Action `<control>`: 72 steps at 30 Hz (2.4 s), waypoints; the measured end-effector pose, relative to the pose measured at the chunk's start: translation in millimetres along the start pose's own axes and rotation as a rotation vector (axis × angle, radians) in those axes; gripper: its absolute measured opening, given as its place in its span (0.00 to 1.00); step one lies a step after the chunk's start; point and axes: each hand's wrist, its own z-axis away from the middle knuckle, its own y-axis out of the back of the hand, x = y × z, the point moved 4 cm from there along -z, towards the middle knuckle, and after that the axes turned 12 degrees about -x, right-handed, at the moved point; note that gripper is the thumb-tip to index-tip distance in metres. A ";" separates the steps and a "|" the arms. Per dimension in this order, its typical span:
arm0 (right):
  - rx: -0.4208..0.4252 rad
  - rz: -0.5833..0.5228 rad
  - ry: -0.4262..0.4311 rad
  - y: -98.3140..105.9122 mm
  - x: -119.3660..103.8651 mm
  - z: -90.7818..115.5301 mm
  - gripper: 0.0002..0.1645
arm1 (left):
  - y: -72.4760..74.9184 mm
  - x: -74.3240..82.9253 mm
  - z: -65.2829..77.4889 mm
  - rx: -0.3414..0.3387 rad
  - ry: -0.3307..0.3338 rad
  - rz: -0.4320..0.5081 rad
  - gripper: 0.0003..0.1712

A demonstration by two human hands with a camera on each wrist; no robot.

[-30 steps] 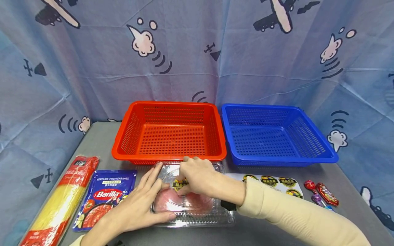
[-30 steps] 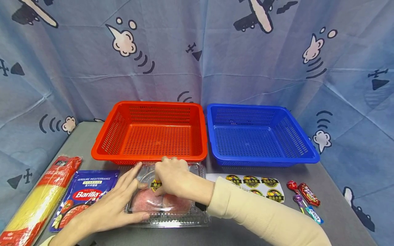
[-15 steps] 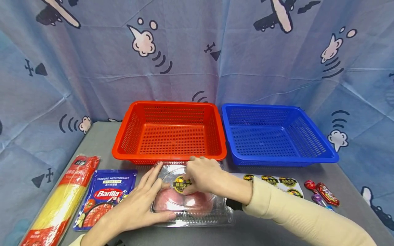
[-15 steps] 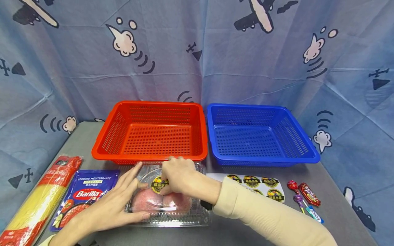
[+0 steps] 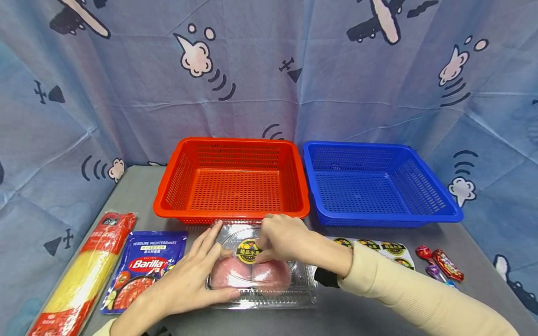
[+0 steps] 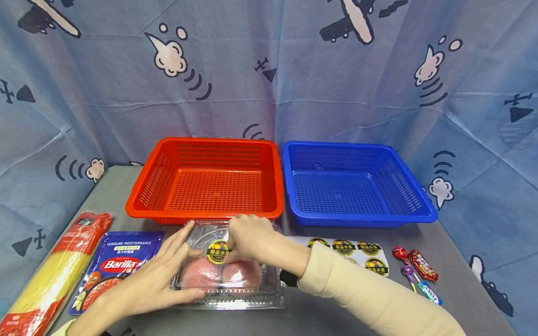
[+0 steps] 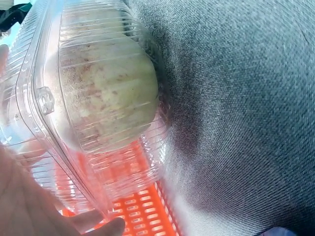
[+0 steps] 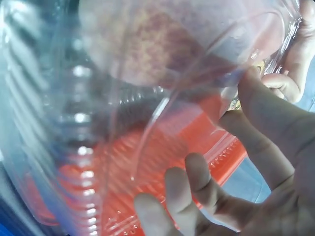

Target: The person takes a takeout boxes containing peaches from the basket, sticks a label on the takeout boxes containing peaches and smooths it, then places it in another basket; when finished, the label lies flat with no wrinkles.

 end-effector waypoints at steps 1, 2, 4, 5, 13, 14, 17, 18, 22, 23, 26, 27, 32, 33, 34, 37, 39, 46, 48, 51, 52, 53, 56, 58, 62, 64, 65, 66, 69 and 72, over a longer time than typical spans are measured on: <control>-0.006 -0.004 0.009 -0.2 0.4 0.2 0.35 | 0.1 0.0 -0.1 0.001 0.000 -0.001 0.35; -0.009 -0.010 0.015 -0.6 1.0 0.4 0.35 | 0.1 0.0 -0.2 0.000 -0.001 -0.002 0.36; -0.005 -0.028 0.025 -1.2 2.0 1.6 0.28 | 0.3 0.1 -0.4 -0.002 -0.001 -0.002 0.36; -0.001 -0.031 0.031 -1.5 2.5 2.5 0.23 | 0.3 0.1 -0.4 -0.004 0.000 0.001 0.36; 0.020 -0.003 0.182 -2.7 2.9 7.2 0.18 | 0.2 -0.5 -0.6 -0.015 0.012 0.017 0.34; 0.022 0.003 0.202 -2.6 2.7 7.6 0.18 | 0.1 -0.5 -0.5 -0.015 0.012 0.017 0.33; 0.032 0.009 0.245 -2.4 2.6 8.7 0.16 | 0.0 -0.4 -0.2 -0.009 0.008 0.012 0.33; 0.035 0.006 0.252 -2.5 2.6 9.1 0.16 | 0.0 -0.5 -0.1 -0.007 0.008 0.009 0.34; 0.051 -0.011 0.280 -3.4 3.2 10.0 0.18 | -0.1 -0.6 -0.2 -0.008 0.010 0.005 0.35; 0.053 -0.020 0.278 -3.8 3.9 10.0 0.18 | -0.2 -0.7 -0.2 -0.009 0.010 0.006 0.35; 0.059 -0.055 0.270 -4.3 6.7 9.8 0.16 | -0.3 -0.7 -0.2 -0.011 0.010 0.008 0.35; 0.060 -0.070 0.267 -4.3 7.6 9.7 0.14 | -0.2 -0.7 -0.1 -0.011 0.011 0.008 0.35; 0.070 -0.128 0.247 -3.0 11.0 8.9 0.10 | -0.3 -0.5 0.3 -0.012 0.009 0.010 0.35; 0.074 -0.133 0.246 -2.9 11.4 8.4 0.10 | -0.3 -0.5 0.3 -0.012 0.009 0.010 0.35; 0.079 -0.134 0.243 -2.7 11.6 8.4 0.10 | -0.2 -0.5 0.3 -0.011 0.008 0.010 0.36; 0.101 -0.115 0.239 -1.9 11.2 8.6 0.10 | -0.2 -0.6 0.2 -0.010 0.010 0.011 0.36; 0.116 -0.096 0.236 -1.8 10.5 9.1 0.09 | -0.4 -1.0 0.2 -0.012 0.012 0.013 0.36; 0.130 -0.055 0.251 -2.9 6.7 9.5 0.13 | -1.3 -1.6 0.2 -0.022 0.019 0.024 0.36; 0.118 -0.057 0.254 -2.8 6.2 8.9 0.14 | -1.4 -1.5 0.2 -0.023 0.017 0.026 0.36; 0.100 -0.079 0.254 -2.5 6.6 7.7 0.14 | -1.5 -1.2 0.3 -0.020 0.010 0.026 0.37; 0.097 -0.082 0.258 -2.2 6.7 7.4 0.15 | -1.5 -1.1 0.4 -0.018 0.008 0.024 0.37; 0.092 -0.084 0.262 -2.0 6.7 7.4 0.15 | -1.5 -1.1 0.5 -0.016 0.007 0.023 0.36; 0.081 -0.084 0.265 -1.3 6.9 7.3 0.15 | -1.4 -0.9 0.5 -0.006 0.000 0.015 0.35; 0.075 -0.082 0.260 -0.9 6.7 7.4 0.14 | -1.3 -0.9 0.4 0.002 -0.004 0.009 0.35; 0.047 -0.099 0.250 -1.5 6.2 7.1 0.14 | -1.3 -0.7 0.3 0.008 -0.007 0.003 0.34; 0.032 -0.111 0.253 -2.0 5.8 7.1 0.15 | -1.3 -0.6 0.3 0.008 -0.007 0.002 0.35; 0.026 -0.116 0.256 -2.3 5.7 7.2 0.15 | -1.3 -0.4 0.3 0.008 -0.007 0.002 0.35; 0.022 -0.122 0.257 -2.6 5.6 7.3 0.16 | -1.2 -0.3 0.3 0.009 -0.008 0.001 0.35; 0.021 -0.125 0.266 -3.1 5.5 7.4 0.21 | -1.0 0.1 0.0 0.012 -0.011 -0.002 0.35; 0.026 -0.127 0.271 -3.6 5.6 7.6 0.23 | -1.0 0.2 -0.2 0.015 -0.012 -0.001 0.35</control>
